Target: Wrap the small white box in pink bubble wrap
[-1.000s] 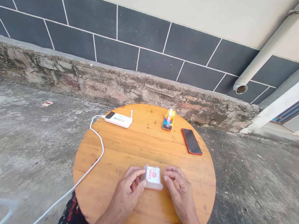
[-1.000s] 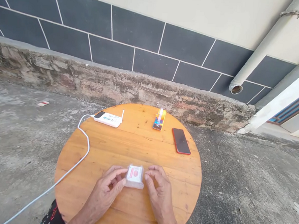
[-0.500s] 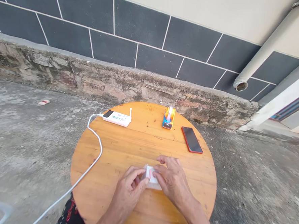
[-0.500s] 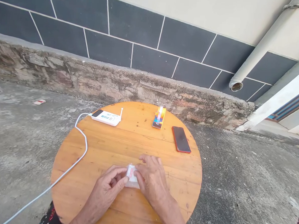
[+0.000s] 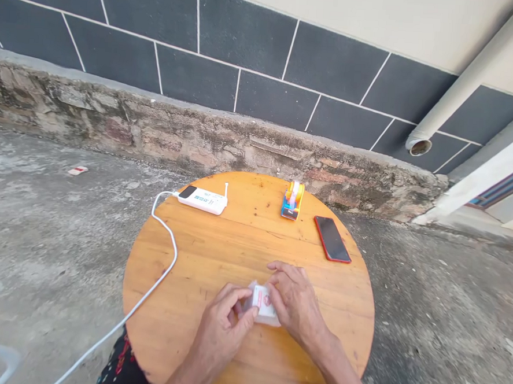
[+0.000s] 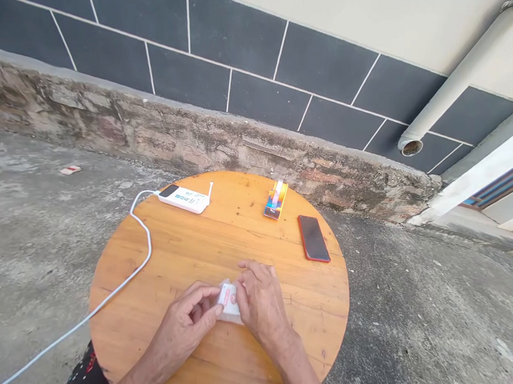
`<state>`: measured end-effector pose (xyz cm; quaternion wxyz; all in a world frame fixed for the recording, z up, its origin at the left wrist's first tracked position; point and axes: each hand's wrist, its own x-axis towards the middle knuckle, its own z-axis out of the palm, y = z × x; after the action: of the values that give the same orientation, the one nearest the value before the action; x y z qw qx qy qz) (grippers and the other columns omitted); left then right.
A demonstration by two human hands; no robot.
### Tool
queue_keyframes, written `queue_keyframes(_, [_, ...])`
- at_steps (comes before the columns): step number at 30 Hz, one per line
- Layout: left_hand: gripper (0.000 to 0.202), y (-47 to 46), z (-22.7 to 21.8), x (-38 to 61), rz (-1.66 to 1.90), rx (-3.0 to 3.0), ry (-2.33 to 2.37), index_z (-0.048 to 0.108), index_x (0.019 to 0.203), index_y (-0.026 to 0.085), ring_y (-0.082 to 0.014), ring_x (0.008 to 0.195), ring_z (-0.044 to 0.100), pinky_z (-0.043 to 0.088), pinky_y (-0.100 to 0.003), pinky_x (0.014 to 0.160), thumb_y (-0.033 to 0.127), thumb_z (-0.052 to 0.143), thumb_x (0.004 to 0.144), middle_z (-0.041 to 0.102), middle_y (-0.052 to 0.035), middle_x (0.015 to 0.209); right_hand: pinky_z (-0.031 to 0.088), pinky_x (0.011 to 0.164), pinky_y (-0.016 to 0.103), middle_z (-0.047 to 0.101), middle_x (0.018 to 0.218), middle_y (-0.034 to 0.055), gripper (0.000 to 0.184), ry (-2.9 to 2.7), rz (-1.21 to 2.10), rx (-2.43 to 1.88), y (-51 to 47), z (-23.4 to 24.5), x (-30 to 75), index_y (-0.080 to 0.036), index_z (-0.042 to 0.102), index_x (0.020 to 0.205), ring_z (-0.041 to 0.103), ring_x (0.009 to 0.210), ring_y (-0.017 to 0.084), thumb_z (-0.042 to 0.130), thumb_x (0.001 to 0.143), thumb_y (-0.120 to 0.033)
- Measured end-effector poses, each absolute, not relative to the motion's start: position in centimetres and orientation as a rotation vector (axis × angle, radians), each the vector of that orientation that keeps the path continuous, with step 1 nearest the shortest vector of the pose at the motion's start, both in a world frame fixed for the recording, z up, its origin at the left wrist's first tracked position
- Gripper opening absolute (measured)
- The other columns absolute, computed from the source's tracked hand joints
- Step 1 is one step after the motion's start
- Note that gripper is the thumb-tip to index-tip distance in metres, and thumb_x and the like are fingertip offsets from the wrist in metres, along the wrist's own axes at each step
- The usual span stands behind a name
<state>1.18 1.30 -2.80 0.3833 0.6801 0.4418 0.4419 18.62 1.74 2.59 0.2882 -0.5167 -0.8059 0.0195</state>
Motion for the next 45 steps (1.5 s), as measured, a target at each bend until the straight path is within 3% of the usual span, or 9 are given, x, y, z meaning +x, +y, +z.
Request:
queue_keyframes(12, [0.016,0.9,-2.4,1.1,1.194,1.826,1.141,0.06,0.091,0.021,-0.0202,0.085,0.063,0.051,-0.026,0.058,0.017,0.056,0.077,0.06,-0.0079,0.102,0.046,0.081,0.032,0.064,0.106,0.0063,0.014,-1.998,0.318,-1.42,0.3,5.0,18.2,-0.022,0.056,0.078,0.061,0.096,0.02,0.047,0.087,-0.016])
queue_keyframes(18, [0.044,0.5,-2.9,1.1,1.192,1.846,1.203,0.05,0.114,0.02,-0.0217,0.086,0.063,0.053,-0.03,0.065,0.016,0.057,0.071,0.061,-0.0066,0.098,0.046,0.083,0.033,0.064,0.106,0.0066,0.013,-1.966,0.384,-1.402,0.0,6.0,18.2,-0.022,0.056,0.079,0.061,0.099,0.021,0.048,0.088,-0.018])
queue_keyframes(23, [0.059,0.2,-3.2,1.0,1.181,1.951,1.161,0.042,0.127,0.02,-0.0237,0.089,0.064,0.054,-0.032,0.067,0.015,0.057,0.07,0.061,-0.009,0.108,0.046,0.084,0.032,0.064,0.107,0.0052,0.012,-1.936,0.382,-1.408,0.0,6.8,18.0,-0.021,0.056,0.078,0.061,0.099,0.019,0.05,0.087,-0.016])
queue_keyframes(31, [0.073,-0.2,-3.4,0.8,1.068,1.961,1.121,0.029,0.137,0.019,-0.0263,0.105,0.059,0.052,-0.041,0.085,0.019,0.059,0.071,0.054,-0.0133,0.125,0.043,0.061,0.022,0.062,0.11,0.0045,0.013,-1.838,0.515,-1.475,0.7,7.5,18.5,-0.021,0.057,0.076,0.059,0.101,0.019,0.051,0.087,-0.018])
queue_keyframes(39, [0.07,-1.4,-4.3,1.7,1.169,1.862,1.243,0.027,0.138,0.016,-0.0294,0.117,0.052,0.047,-0.049,0.095,0.021,0.057,0.076,0.047,-0.0172,0.131,0.043,0.078,0.031,0.062,0.11,0.0062,0.014,-1.9,0.493,-1.485,2.4,9.6,19.1,-0.02,0.055,0.073,0.059,0.101,0.02,0.05,0.086,-0.021])
queue_keyframes(45, [0.064,-1.7,-4.8,1.9,1.233,1.983,1.169,0.026,0.14,0.022,-0.0278,0.129,0.041,0.043,-0.047,0.102,0.016,0.052,0.081,0.039,-0.0145,0.139,0.041,0.082,0.032,0.063,0.108,0.0051,0.015,-1.911,0.375,-1.478,4.1,11.2,20.1,-0.02,0.055,0.07,0.059,0.099,0.02,0.051,0.084,-0.022])
